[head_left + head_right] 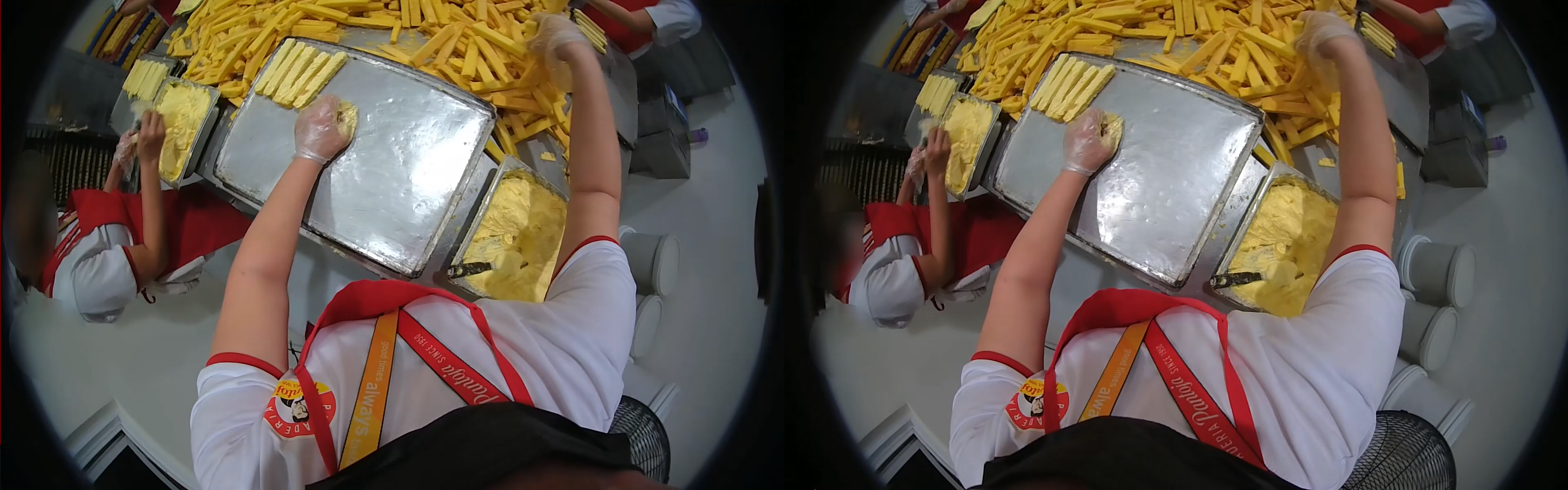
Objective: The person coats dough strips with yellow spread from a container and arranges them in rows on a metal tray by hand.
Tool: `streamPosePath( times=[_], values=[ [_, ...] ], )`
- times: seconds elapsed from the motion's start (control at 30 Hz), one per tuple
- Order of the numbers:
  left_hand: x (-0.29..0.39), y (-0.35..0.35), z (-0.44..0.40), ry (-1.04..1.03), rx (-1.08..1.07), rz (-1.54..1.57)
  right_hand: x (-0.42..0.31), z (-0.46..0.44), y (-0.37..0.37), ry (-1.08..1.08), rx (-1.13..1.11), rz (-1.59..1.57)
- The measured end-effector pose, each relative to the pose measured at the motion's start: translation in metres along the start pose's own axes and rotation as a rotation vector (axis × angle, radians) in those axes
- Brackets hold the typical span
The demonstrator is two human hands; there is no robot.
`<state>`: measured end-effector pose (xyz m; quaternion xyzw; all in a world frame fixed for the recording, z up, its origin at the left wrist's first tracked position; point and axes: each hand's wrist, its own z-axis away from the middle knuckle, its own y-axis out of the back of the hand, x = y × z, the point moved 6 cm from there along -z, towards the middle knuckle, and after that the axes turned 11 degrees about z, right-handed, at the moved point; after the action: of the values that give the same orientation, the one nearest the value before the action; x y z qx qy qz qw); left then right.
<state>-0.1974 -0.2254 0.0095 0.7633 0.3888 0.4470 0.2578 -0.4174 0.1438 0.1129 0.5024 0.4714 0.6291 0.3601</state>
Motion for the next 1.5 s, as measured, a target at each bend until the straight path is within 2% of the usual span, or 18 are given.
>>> streamPosePath(
  times=[0.03,0.07,0.17,0.27,0.3,0.53,0.57,0.67,0.73,0.77,0.83,0.9,1.03,1.17,1.3,1.4,1.43,1.5],
  values=[
    [0.001,0.000,0.000,-0.008,0.003,-0.009,-0.002,0.000,-0.014,-0.002,-0.015,0.001],
    [0.002,0.000,0.000,-0.014,0.004,-0.019,0.002,-0.016,-0.046,0.015,0.156,0.048],
    [0.001,0.000,0.000,-0.050,0.029,-0.023,-0.019,0.011,-0.032,-0.105,0.319,-0.032],
    [0.000,-0.002,-0.001,-0.109,0.060,-0.025,-0.027,0.024,-0.012,-0.014,0.154,-0.099],
    [-0.001,-0.003,0.001,-0.127,0.067,-0.026,-0.026,0.034,-0.003,-0.016,0.217,-0.132],
    [-0.007,-0.006,0.003,-0.103,0.009,-0.053,-0.041,0.186,0.054,-0.087,0.524,-0.334],
    [-0.007,-0.006,0.002,-0.110,0.011,-0.076,-0.053,0.200,0.027,-0.013,0.136,-0.393],
    [-0.004,-0.005,0.003,-0.072,-0.031,-0.065,-0.116,0.305,-0.014,0.377,0.129,-0.507],
    [-0.003,-0.005,-0.003,-0.069,-0.036,-0.064,-0.161,0.355,-0.039,0.517,-0.265,-0.450],
    [-0.006,-0.006,-0.002,-0.084,-0.028,-0.062,-0.172,0.373,-0.045,0.408,-0.256,-0.480],
    [-0.003,-0.006,0.003,-0.101,-0.022,-0.062,-0.182,0.394,-0.058,0.282,0.006,-0.485],
    [0.002,0.000,0.002,-0.112,-0.022,-0.075,-0.186,0.406,-0.061,0.232,0.033,-0.467],
    [-0.010,-0.007,-0.001,-0.144,-0.030,-0.032,-0.150,0.409,-0.057,-0.029,0.312,-0.617],
    [-0.003,-0.003,0.001,-0.180,-0.001,-0.021,-0.079,0.432,-0.125,-0.614,0.253,-0.737],
    [-0.006,-0.006,-0.003,-0.114,-0.063,-0.054,-0.148,0.433,-0.083,-0.284,0.535,-0.784],
    [-0.009,-0.010,-0.002,-0.115,-0.063,-0.109,-0.120,0.427,-0.122,-0.509,0.139,-1.174],
    [-0.010,-0.011,0.000,-0.126,-0.059,-0.103,-0.094,0.428,-0.137,-0.660,0.135,-1.326],
    [-0.009,-0.011,-0.002,-0.149,-0.036,-0.089,-0.039,0.429,-0.158,-0.760,0.186,-1.070]
  ],
)
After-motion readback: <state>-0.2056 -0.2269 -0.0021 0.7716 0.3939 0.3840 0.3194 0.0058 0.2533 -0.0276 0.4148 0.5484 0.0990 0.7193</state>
